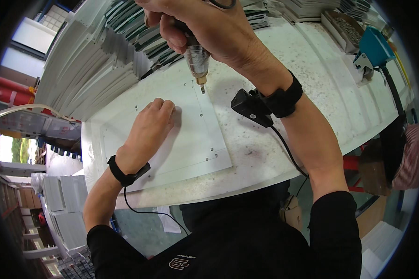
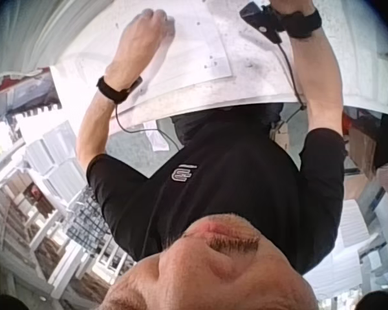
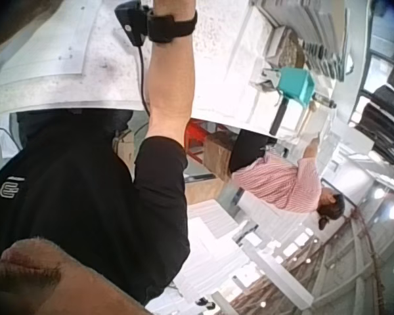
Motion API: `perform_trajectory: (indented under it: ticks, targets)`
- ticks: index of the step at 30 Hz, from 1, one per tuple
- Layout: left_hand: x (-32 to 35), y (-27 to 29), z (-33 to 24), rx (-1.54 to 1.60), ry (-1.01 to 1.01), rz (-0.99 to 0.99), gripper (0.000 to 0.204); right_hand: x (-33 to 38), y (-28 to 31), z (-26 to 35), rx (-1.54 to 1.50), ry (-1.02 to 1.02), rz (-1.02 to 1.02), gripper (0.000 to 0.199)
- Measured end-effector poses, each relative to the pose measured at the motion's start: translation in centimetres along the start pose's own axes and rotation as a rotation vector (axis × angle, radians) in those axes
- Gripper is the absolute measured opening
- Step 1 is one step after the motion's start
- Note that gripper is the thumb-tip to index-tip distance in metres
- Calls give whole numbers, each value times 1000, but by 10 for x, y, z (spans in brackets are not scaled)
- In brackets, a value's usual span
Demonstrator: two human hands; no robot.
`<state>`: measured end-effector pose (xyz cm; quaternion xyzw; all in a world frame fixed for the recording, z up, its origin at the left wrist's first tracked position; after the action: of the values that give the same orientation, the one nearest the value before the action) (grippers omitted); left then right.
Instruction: The person uses a pneumatic screwdriver to fasten screws into white rectangular frames on a workbench. They handle a dark rectangular insert and a white panel, applying adhesive from a blue dispenser to the insert before placing the panel on top. The person continues to secure the assembly with screws.
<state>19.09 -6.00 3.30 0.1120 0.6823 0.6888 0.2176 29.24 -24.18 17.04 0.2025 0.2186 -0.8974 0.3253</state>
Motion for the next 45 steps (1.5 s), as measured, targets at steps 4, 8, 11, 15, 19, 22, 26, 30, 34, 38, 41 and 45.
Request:
perform_trajectory:
  ticks: [4,8,11,15,19,22,26,30,34,38,41,45]
  targets:
    - [-2,6,8,540,284,-74,15,-1,-1,0,-36,-7,3,32]
    - [5,-7,17,1088,502,-118,15,-4,0,-11,-239,-49,21,33]
    - [8,-12,12,1394,579,-137,12,-4,6,-17,-271,-14,-3,30]
    - [6,-21,4,1740,508,-222,15,-5,10,-33,-348,-53,-34,27]
    - [9,-32,2,1893,524,-225,17,0,-5,-26,-443,-124,-152,28]
    - [11,-38,2,1914,534,-222,17,-1,-1,-36,-438,-100,-124,29]
    - [10,-37,1,1911,532,-209,16,-6,9,-52,-348,-57,-55,30]
    - [10,-36,-1,1893,532,-202,16,-5,8,-54,-321,-39,-42,30]
    - [10,-37,-2,1911,535,-200,16,-5,9,-56,-348,-29,-47,29]
    - [12,-41,-1,1941,526,-236,17,-6,8,-57,-362,-33,-30,29]
    - [11,-38,-2,1937,525,-273,17,-5,8,-58,-392,-29,-1,29]
    - [9,-34,0,1835,485,-318,18,-5,7,-55,-356,-31,-23,29]
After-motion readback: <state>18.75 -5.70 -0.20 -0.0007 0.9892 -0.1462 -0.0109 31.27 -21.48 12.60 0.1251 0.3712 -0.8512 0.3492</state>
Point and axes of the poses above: each hand's wrist, its own x-axis away from the middle knuckle, its own y-axis out of the back of the hand, z = x × y, the point moved 5 cm from there along -x, towards the middle knuckle, and after that the axes turned 6 degrees about -y, right-handed, at the moved point
